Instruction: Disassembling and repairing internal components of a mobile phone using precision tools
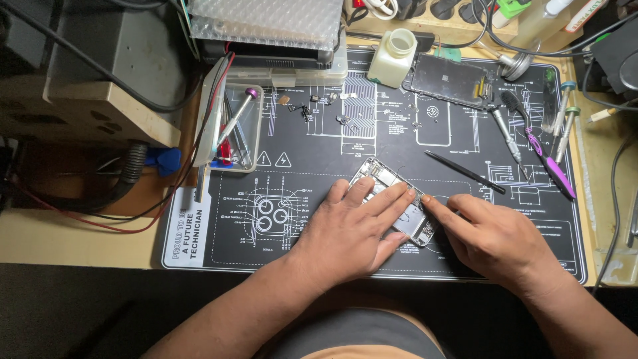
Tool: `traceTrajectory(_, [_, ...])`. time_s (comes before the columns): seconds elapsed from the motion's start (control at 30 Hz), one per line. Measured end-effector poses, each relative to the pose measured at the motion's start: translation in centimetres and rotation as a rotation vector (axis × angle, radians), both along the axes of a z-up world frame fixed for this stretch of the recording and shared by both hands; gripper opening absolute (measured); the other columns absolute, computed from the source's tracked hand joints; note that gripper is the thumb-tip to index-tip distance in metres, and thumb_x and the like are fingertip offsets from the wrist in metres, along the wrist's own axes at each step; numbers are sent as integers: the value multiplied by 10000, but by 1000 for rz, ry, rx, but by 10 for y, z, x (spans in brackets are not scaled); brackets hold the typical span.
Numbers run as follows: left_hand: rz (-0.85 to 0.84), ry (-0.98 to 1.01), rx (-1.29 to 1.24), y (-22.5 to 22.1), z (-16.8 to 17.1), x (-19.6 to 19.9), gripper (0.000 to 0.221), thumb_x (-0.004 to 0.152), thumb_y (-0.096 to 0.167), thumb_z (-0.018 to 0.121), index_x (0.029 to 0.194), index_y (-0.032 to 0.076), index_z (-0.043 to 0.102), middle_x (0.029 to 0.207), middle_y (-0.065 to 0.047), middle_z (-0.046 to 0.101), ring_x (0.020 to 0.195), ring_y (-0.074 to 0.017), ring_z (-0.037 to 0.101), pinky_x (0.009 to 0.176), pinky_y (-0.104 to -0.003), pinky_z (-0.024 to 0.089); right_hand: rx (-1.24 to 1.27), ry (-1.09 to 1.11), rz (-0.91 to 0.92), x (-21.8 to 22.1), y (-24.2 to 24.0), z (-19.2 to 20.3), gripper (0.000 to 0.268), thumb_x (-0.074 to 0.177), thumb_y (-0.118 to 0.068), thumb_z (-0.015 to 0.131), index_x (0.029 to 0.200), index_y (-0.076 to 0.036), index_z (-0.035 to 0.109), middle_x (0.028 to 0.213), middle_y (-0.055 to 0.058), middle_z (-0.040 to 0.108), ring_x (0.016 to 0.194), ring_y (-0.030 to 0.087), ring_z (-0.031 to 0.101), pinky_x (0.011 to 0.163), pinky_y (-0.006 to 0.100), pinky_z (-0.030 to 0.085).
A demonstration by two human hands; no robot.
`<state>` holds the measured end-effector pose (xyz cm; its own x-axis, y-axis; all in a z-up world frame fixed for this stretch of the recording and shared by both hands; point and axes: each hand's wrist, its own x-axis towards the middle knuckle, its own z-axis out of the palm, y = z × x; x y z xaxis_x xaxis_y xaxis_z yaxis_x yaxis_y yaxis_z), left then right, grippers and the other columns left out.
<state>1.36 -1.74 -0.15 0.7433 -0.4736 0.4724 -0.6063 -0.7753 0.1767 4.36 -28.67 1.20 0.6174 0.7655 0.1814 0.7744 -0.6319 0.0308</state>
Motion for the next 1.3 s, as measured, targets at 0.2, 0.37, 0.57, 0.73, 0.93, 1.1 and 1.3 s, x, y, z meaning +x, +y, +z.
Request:
traceTrajectory(0.2, [1,4,-7,0,1,0,555,962,512,606,1407,183,646,1419,64,634,1124,-241,541,869,-373,395,-25,30,46,10,0,4,463,922,-85,570,1371,-190,610,844,-8,569,546,256,578,428,415,481])
traceTrajectory(0.37, [4,48,-8,-1,1,0,581,951,510,608,1429,179,621,1429,60,628,1126,-251,552,885,-393,405,-133,4,100,17,-1,3,443,908,-94,564,1343,-171,584,767,9,506,512,259,547,420,422,489])
traceTrajectory(0.57, [-13,62,-26,0,3,1,580,950,494,616,1424,161,620,1431,50,624,1115,-247,545,864,-387,409,-191,-139,243,21,6,12,333,950,-104,545,1279,-82,592,853,26,532,596,191,556,525,325,511])
traceTrajectory(0.73, [12,33,-33,0,-1,0,575,951,517,622,1405,166,646,1419,48,630,1124,-244,539,877,-384,402,21,65,228,33,-9,-1,397,948,-120,579,1339,-182,606,1079,38,632,657,240,644,458,377,510])
traceTrajectory(0.93, [10,28,-64,0,-5,-1,558,955,496,631,1398,158,659,1424,41,633,1129,-254,540,898,-385,396,15,56,196,25,3,5,342,951,-94,576,1286,-120,636,1070,64,668,760,256,679,561,375,545])
traceTrajectory(1.1, [-2,44,-42,-1,-5,-1,569,959,505,604,1410,160,639,1437,36,618,1116,-257,533,878,-387,404,25,205,98,14,-1,6,437,991,-139,513,1426,-117,539,1166,138,619,866,337,660,618,429,544])
traceTrajectory(1.3, [-8,-19,-63,0,-5,-2,545,956,476,643,1397,155,639,1420,7,647,1133,-251,555,892,-370,413,155,246,138,15,-11,-2,461,997,-159,528,1438,-26,519,1241,181,624,999,321,669,843,386,553])
